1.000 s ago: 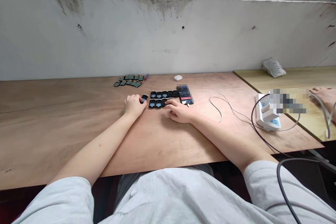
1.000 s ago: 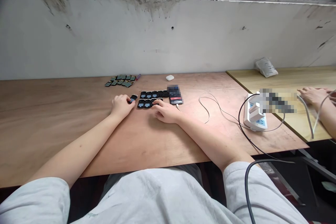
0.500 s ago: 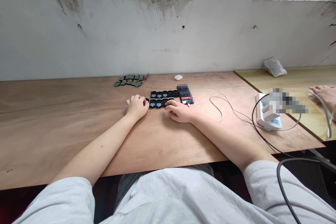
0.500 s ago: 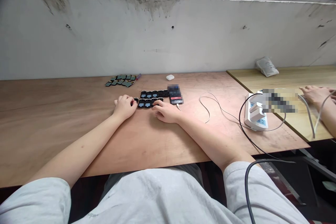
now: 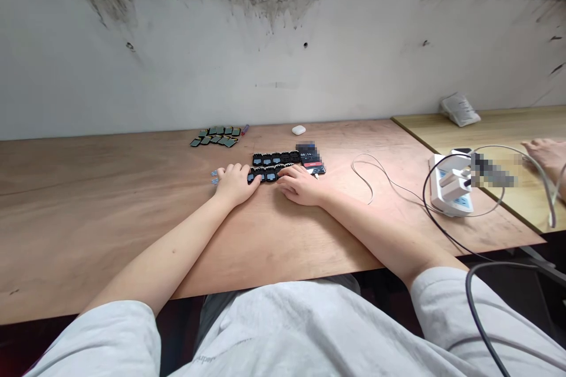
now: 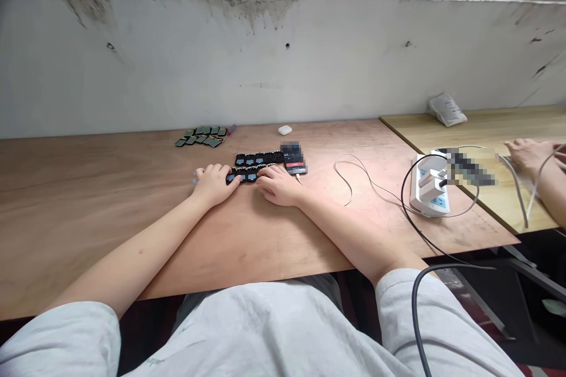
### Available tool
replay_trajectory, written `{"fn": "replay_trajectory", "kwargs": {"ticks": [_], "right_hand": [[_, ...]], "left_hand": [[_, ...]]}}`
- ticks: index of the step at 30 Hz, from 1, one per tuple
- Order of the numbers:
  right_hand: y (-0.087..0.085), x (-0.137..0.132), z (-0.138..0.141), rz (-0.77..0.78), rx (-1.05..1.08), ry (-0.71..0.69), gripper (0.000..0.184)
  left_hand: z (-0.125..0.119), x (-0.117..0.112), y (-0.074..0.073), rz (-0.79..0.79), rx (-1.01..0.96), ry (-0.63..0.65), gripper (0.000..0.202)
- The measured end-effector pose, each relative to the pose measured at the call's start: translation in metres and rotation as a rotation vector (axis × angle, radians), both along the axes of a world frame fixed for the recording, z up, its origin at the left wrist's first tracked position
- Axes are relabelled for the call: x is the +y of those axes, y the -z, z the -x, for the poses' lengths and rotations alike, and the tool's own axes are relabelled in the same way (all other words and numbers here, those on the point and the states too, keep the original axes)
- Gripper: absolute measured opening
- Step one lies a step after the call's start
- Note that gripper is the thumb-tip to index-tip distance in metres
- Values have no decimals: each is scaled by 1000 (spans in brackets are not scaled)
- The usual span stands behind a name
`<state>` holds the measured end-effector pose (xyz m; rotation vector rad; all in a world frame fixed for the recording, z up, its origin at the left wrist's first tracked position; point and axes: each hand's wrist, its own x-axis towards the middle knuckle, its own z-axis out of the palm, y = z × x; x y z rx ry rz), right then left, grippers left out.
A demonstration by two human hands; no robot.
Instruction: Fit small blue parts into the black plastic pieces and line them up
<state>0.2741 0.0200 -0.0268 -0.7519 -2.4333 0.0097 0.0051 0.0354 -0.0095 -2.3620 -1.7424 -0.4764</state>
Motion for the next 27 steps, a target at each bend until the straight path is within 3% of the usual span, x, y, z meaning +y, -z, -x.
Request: {"fn": "replay_trajectory", "kwargs": {"ticks": [7,22,27], "right_hand": [[-2,1,-1,9,-36,39,26],[-6,-2,1,43,-139,198,26],[-9,-3,4,37,-129,414,21]], "left_hand": [[3,2,2,6,16,57,55],[3,5,6,-21,-57,161,42],[4,7,6,-16,-64,200,37]]}}
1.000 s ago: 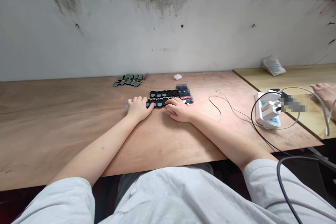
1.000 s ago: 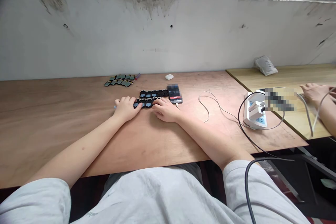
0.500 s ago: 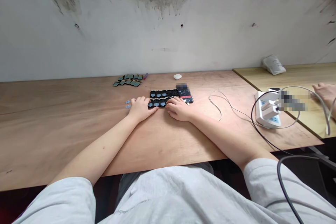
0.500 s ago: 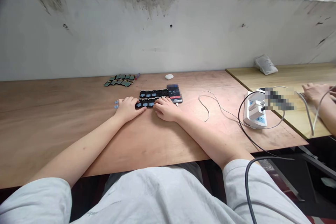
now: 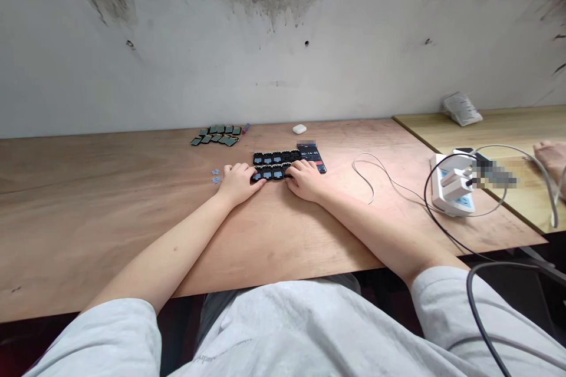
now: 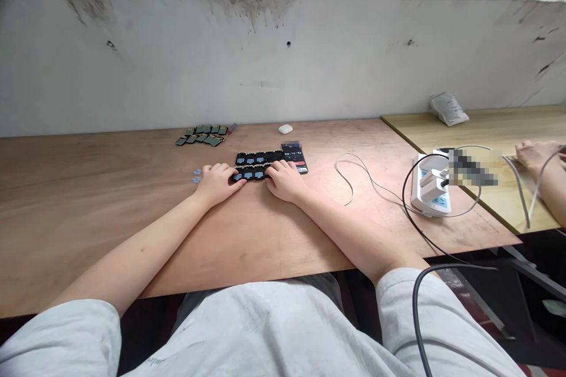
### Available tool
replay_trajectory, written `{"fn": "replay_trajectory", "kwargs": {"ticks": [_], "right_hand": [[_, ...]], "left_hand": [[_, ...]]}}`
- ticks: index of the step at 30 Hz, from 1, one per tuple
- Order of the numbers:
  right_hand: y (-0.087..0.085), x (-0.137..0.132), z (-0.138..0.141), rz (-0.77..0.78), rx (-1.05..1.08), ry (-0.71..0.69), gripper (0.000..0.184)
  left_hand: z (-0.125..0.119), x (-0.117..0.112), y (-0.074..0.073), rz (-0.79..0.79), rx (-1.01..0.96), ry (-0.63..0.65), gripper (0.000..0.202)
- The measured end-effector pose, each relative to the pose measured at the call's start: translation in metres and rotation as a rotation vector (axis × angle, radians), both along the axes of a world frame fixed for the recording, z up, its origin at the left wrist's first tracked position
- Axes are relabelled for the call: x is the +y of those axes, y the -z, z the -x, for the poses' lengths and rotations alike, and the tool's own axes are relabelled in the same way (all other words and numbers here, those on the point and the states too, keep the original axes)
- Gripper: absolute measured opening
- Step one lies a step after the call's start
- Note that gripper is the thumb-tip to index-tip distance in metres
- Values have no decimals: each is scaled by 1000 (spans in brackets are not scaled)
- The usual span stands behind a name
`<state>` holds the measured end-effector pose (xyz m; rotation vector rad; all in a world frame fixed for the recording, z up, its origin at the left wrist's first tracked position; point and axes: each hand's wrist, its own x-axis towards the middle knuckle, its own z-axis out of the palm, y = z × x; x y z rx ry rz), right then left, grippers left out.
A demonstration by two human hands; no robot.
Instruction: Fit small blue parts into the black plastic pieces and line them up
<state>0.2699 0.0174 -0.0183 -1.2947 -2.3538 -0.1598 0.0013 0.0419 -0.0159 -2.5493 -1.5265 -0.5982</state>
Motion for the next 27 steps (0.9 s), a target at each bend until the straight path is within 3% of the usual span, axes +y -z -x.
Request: {"fn": "replay_trajectory", "kwargs": {"ticks": [4,9,17,22,27], "right_hand": [[2,4,-2,-24,33,224,23],[3,4,-3,-8,20,341,23],[-3,-1,3,68,-32,272,46],[1,5,1,151,-62,251,62],[2,6,1,133,-42,213,63]], "left_hand": [[2,2,2,10,5,36,36],[4,2,1,45,-15,73,37],[8,6,-2,40,-105,-9,33],[42,27,-4,11,-128,-168,31],[73,46,-4,110,-106,-135,28]]}}
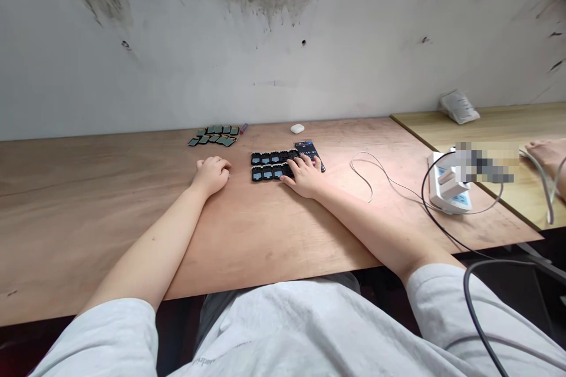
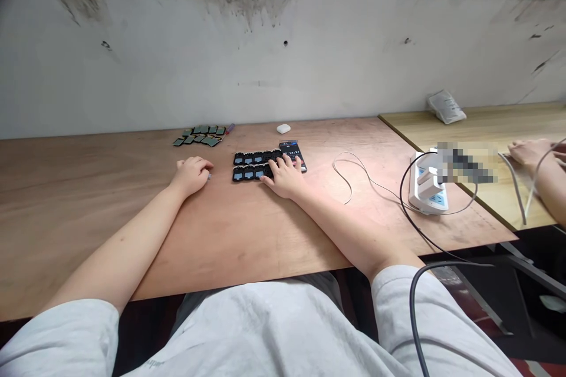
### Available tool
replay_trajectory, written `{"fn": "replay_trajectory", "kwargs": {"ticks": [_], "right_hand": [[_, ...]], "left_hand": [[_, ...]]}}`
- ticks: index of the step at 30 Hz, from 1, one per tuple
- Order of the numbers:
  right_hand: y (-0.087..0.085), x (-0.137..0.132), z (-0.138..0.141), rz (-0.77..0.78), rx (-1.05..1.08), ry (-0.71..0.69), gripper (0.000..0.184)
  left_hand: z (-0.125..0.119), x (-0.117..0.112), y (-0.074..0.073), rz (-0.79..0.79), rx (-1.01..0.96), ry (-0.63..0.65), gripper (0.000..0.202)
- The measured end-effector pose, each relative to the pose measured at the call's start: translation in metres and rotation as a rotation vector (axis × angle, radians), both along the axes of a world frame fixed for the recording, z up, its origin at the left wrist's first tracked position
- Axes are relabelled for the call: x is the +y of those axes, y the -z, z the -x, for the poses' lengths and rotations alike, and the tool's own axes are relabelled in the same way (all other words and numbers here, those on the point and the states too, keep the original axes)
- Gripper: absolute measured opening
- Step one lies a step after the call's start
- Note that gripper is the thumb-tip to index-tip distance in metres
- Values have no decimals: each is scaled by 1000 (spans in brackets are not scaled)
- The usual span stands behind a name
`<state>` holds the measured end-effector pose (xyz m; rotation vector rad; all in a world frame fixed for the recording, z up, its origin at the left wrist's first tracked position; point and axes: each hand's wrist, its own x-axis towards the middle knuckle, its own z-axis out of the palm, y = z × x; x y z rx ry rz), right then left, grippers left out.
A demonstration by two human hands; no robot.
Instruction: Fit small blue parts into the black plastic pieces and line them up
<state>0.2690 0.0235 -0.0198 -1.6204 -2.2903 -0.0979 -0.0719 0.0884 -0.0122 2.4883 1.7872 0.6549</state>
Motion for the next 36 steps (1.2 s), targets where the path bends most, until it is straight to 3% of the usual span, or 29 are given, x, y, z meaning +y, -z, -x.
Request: {"fn": "replay_trajectory", "kwargs": {"ticks": [6,10,13,26,36], "right_hand": [[-1,-9,1,-98,-8,8,46],[-5,-15,3,-140,-29,26,40],[-8,-18,5,-158,-35,43,40],[-15,-20,2,-210,-6,47,45],[-11,-21,5,-173,-28,27,45]], "left_hand": [[9,3,1,30,-25,27,29],[13,-3,-5,7,78,138,31],[15,-5,-10,-14,139,209,32],[13,-4,-12,-43,163,301,22],[11,-1,-6,-2,20,287,21]]}}
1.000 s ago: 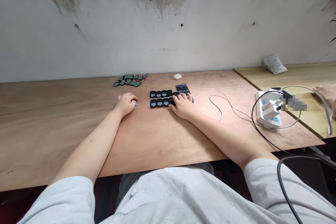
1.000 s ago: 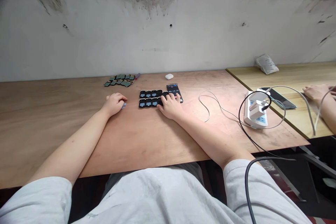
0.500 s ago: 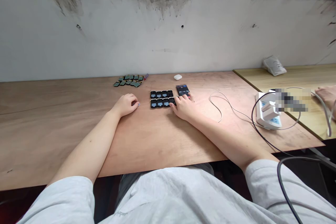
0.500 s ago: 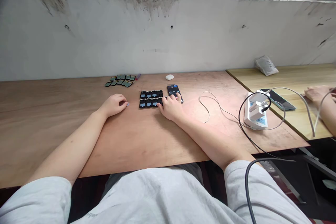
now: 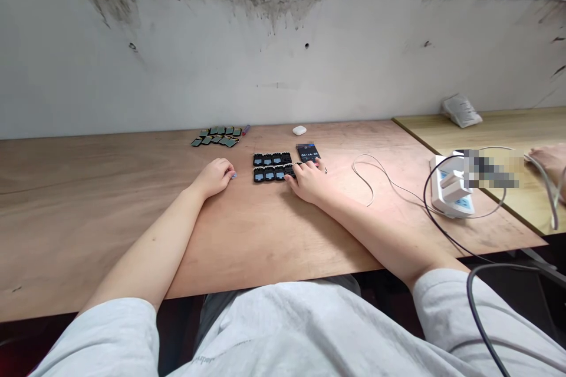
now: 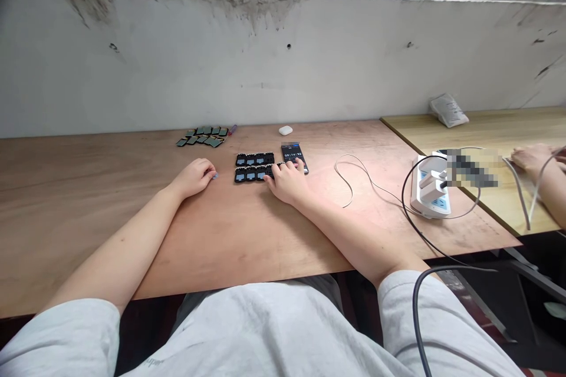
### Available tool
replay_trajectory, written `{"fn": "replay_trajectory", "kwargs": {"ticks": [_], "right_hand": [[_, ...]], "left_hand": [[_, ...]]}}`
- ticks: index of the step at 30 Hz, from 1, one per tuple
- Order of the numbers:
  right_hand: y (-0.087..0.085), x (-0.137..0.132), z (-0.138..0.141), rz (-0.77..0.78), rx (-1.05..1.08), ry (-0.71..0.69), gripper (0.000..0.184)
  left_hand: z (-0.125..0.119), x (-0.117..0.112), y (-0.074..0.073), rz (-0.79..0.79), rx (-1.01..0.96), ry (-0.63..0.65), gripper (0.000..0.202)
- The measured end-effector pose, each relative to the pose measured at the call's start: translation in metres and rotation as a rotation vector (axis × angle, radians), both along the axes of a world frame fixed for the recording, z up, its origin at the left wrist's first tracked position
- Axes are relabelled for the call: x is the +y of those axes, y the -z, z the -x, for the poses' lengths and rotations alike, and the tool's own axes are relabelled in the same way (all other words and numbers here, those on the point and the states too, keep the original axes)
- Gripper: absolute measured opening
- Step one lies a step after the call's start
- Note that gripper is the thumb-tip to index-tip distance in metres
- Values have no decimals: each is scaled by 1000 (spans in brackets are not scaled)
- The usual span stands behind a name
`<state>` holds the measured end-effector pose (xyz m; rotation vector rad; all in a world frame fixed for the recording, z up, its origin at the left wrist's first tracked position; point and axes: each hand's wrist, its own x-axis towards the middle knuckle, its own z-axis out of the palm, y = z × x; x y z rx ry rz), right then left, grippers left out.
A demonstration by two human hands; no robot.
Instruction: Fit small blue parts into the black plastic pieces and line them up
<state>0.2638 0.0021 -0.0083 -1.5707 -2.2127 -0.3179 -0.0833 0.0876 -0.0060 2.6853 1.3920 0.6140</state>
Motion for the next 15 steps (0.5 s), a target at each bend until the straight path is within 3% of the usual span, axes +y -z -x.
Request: {"fn": "replay_trajectory", "kwargs": {"ticks": [8,11,15], "right_hand": [[3,6,-4,-17,32,-50,56],[3,7,-5,33,45,-226,51],[-1,3,-5,112,43,-582,39]], "left_hand": [[-2,0,2,-27,-85,-98,19],[-4,-2,0,-92,-141,-131,24],[-14,-10,-3,-139,-179,-121,32]]}}
